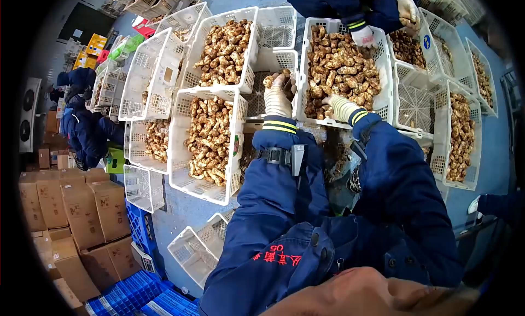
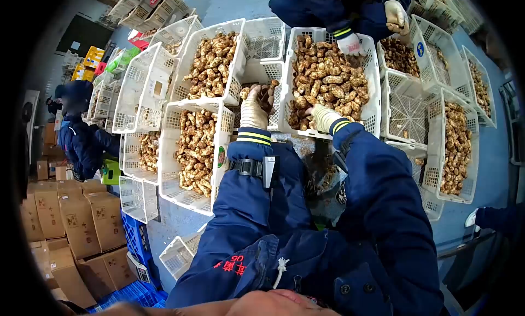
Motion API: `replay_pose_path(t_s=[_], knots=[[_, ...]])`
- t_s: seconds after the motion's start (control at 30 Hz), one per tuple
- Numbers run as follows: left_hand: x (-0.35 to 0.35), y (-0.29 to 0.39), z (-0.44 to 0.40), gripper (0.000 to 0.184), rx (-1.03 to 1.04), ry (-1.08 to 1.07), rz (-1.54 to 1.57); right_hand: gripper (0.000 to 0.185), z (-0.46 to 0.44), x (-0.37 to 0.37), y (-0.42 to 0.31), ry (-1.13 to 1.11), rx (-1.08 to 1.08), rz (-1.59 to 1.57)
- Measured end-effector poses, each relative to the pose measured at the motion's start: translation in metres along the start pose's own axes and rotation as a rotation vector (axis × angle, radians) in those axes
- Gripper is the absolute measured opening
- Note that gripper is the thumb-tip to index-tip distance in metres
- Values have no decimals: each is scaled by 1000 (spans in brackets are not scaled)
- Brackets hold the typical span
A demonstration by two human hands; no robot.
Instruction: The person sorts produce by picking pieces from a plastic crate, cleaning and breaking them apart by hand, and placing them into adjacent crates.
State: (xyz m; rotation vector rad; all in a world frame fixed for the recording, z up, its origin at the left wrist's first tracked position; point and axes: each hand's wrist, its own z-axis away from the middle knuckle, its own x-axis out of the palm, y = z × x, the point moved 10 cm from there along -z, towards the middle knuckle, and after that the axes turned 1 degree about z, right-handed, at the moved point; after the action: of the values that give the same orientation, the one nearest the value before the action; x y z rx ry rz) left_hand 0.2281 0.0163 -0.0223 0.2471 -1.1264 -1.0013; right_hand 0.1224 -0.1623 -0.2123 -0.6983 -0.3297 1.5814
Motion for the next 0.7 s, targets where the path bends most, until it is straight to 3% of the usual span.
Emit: replay_pose_path(t_s=[0.03,0.1,0.2,0.23,0.37,0.4,0.47,0.5,0.53,0.6,0.63,0.7], knots=[[-2,-1,-2,22,-3,15,4,37,-51,-5,23,37,-123,193],[-4,-2,-4,18,-7,-3,-35,54,38,6,-40,3,-321,1267],[0,-2,-3,13,-2,-61,-114,55,34,5,-29,-30,-325,1174],[-1,-3,-2,13,3,-49,-111,49,82,0,-53,24,-480,1046],[-9,-1,-9,12,23,-20,-67,36,123,-29,-83,279,-652,879],[-8,0,-8,12,27,-14,-53,36,129,-35,-87,243,-487,850],[-7,2,-4,11,39,-2,-62,35,137,-43,-96,347,-643,833],[-6,3,-3,10,44,-8,-70,34,145,-48,-96,270,-514,698],[-8,2,-5,10,47,-14,-79,35,153,-50,-101,311,-557,681],[-6,-2,-8,15,21,-62,-91,39,158,-57,-96,286,-535,317],[-3,-3,-5,18,12,-69,-102,44,154,-57,-102,336,-659,376],[0,-4,-4,26,-10,-91,-112,43,154,-50,-98,294,-596,354]])
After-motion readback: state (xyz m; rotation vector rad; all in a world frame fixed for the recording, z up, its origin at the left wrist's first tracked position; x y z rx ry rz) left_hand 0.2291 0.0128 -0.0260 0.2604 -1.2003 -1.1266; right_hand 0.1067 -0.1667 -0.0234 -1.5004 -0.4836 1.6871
